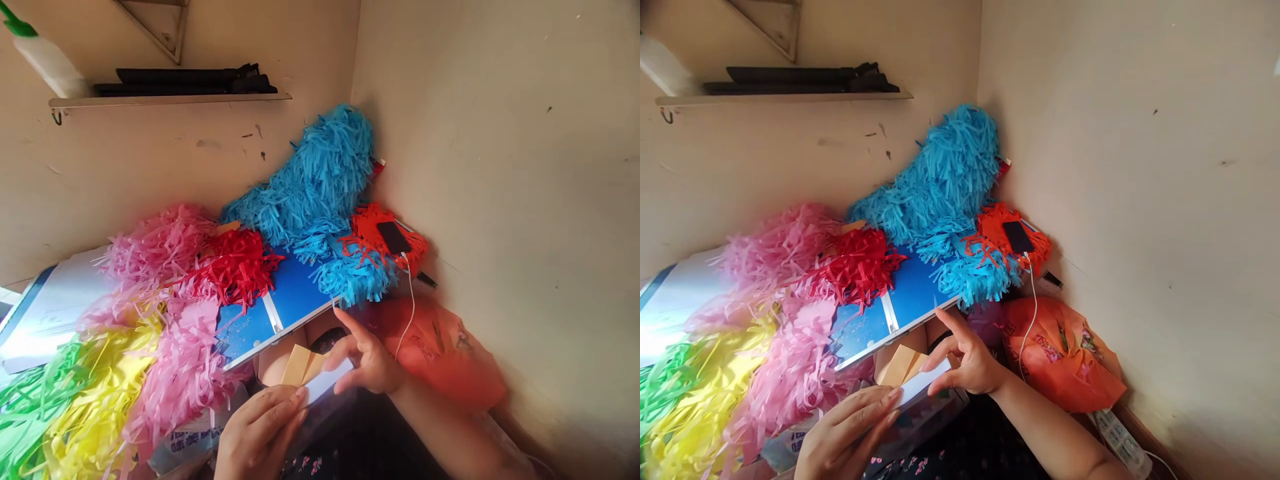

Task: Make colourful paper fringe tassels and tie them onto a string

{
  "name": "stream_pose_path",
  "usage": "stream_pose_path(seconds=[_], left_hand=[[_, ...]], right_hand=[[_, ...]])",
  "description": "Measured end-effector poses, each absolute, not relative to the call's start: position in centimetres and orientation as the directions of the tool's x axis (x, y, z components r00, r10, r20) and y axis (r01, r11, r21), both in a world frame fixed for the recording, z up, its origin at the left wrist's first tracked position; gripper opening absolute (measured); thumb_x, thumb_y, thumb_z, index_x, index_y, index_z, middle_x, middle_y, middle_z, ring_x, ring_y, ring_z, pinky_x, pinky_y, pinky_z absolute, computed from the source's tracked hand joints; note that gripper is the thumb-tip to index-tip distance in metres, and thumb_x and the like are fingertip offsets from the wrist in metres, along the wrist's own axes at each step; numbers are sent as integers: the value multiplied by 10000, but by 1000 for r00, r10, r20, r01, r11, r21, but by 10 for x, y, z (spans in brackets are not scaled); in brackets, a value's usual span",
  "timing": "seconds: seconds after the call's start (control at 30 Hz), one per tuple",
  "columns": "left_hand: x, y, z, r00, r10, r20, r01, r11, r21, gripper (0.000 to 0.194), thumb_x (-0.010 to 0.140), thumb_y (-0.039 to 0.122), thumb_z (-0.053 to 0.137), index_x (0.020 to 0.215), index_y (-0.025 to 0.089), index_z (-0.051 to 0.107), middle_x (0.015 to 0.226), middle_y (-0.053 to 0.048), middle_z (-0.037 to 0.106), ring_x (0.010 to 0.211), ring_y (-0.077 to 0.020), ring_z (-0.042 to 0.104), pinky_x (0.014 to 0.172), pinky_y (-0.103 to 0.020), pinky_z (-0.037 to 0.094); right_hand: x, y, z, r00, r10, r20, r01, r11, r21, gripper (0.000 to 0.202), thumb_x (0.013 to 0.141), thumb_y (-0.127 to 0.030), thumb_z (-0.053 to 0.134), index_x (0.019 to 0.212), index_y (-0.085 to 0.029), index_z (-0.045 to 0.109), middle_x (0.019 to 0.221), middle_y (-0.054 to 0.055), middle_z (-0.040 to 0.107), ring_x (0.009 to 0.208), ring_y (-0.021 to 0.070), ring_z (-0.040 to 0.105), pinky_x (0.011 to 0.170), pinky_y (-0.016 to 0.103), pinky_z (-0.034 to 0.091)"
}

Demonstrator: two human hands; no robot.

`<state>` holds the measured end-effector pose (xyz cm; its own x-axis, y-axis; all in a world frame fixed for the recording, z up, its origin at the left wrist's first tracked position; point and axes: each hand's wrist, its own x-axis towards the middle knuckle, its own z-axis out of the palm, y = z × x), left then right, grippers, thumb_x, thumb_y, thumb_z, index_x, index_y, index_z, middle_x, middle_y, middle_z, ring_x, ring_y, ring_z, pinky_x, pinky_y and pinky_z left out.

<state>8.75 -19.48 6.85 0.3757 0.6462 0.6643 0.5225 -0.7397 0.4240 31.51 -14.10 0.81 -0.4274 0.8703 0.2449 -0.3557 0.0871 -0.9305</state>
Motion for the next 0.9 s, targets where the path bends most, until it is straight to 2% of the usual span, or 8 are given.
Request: stream_pose_path(seconds=[0.13, 0.33, 0.53, 0.7, 0.9], left_hand=[[85, -192, 65, 409, 650, 640, 527, -741, 416, 162, 953, 209, 578, 1043, 173, 707, 895, -41, 784, 816, -116, 755, 764, -152, 599], [84, -191, 61, 424, 639, 642, 580, -736, 349, 212, 937, 326, 613, 1044, 170, 708, 891, -45, 796, 785, -132, 766, 767, -156, 604], [88, -193, 61, 435, 630, 643, 612, -731, 302, 256, 934, 372, 614, 1029, 152, 705, 903, -78, 796, 799, -140, 769, 781, -176, 608], [90, -196, 56, 395, 648, 651, 622, -710, 329, 164, 957, 240, 584, 1042, 168, 704, 914, -61, 796, 816, -125, 765, 770, -167, 607], [89, -194, 54, 425, 630, 650, 601, -733, 318, 183, 954, 205, 580, 1073, 152, 709, 950, -80, 791, 858, -133, 760, 797, -175, 603]], right_hand=[[321, -135, 8, -492, 841, 226, -418, -1, -908, 1092, 620, -252, 925, 1522, -326, 314, 866, -3, 773, 835, 172, 744, 776, 281, 578], [323, -136, 6, -460, 867, 192, -421, -23, -907, 1094, 628, -254, 921, 1530, -281, 303, 874, 16, 780, 855, 183, 749, 779, 284, 582], [326, -138, 4, -442, 873, 203, -411, 4, -912, 1050, 658, -255, 907, 1520, -299, 309, 917, 22, 781, 871, 180, 748, 749, 263, 576], [327, -138, 3, -432, 879, 204, -385, 24, -923, 1030, 684, -255, 893, 1524, -279, 297, 900, 23, 774, 890, 183, 744, 770, 273, 575], [324, -137, 1, -414, 885, 211, -446, 5, -895, 1016, 694, -197, 883, 1519, -294, 297, 901, 6, 768, 865, 161, 739, 733, 239, 564]])
